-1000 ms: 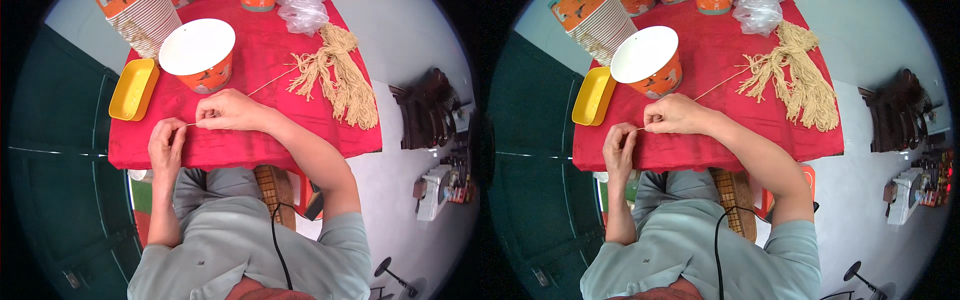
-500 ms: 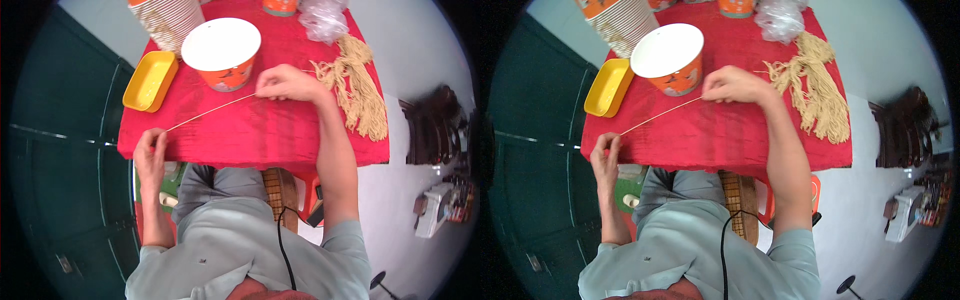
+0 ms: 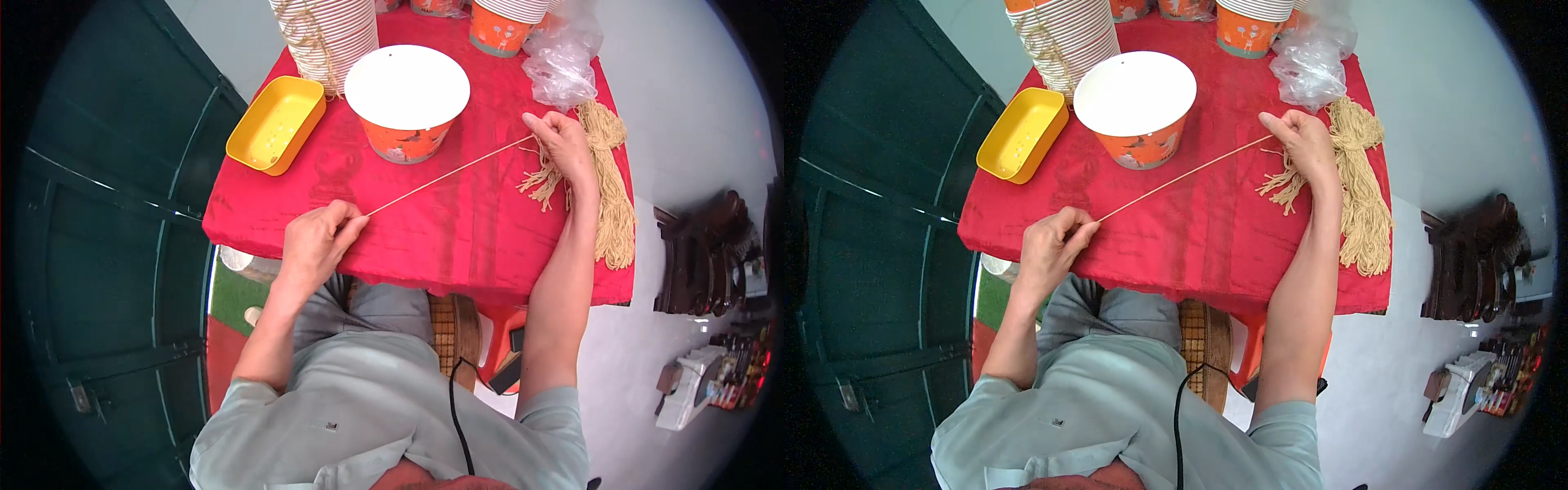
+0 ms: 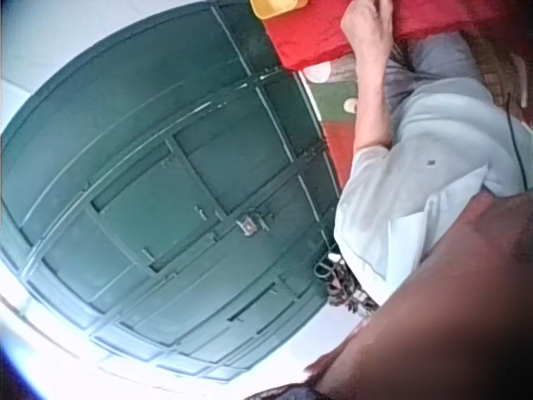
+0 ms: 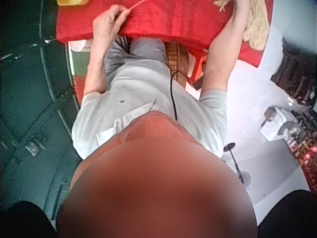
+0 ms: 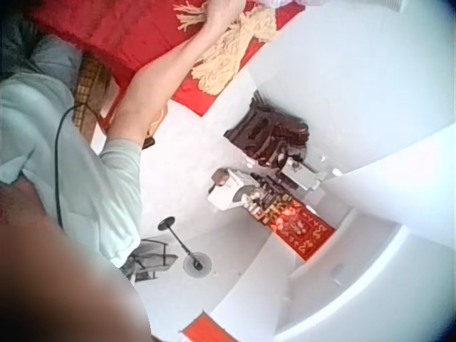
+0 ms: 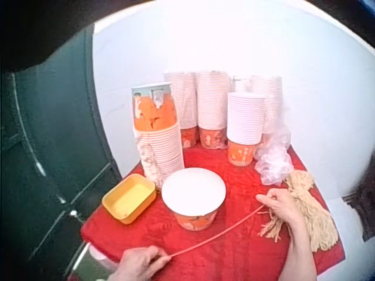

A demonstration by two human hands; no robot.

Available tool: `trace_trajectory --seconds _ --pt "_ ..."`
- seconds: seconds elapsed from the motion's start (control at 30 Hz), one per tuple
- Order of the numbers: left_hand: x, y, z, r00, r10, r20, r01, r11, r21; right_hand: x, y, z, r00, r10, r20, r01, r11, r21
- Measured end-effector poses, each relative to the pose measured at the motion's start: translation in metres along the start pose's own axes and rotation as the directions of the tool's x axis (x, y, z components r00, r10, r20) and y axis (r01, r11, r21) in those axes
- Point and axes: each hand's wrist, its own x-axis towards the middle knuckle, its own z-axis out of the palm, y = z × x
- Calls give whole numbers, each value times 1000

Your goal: Tying thin ropes or strings through holes in paper cups.

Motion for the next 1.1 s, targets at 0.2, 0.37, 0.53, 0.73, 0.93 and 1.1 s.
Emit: trace_trajectory --seconds 0.2,0.37,0.53,0.73,0.93,1.1 --pt "9 1 8 997 16 75 -19 999 43 -2 10 -5 970 -44 -240 -18 968 -251" --pt "8 -4 4 992 -24 122 36 995 -98 17 33 -8 963 -63 -261 -37 932 -361" --pt "11 3 0 989 -59 139 79 987 -142 19 37 -11 956 -106 -275 -40 879 -475" --pt "6 -6 2 988 -89 128 111 977 -180 20 38 -15 952 -6 -306 -166 829 -533" --pt "7 -7 -1 984 -112 135 137 971 -194 12 26 -12 875 -103 -472 -187 829 -528" --pt "4 -8 -1 987 -109 119 130 975 -179 -10 -28 13 593 -439 -674 292 898 -328"
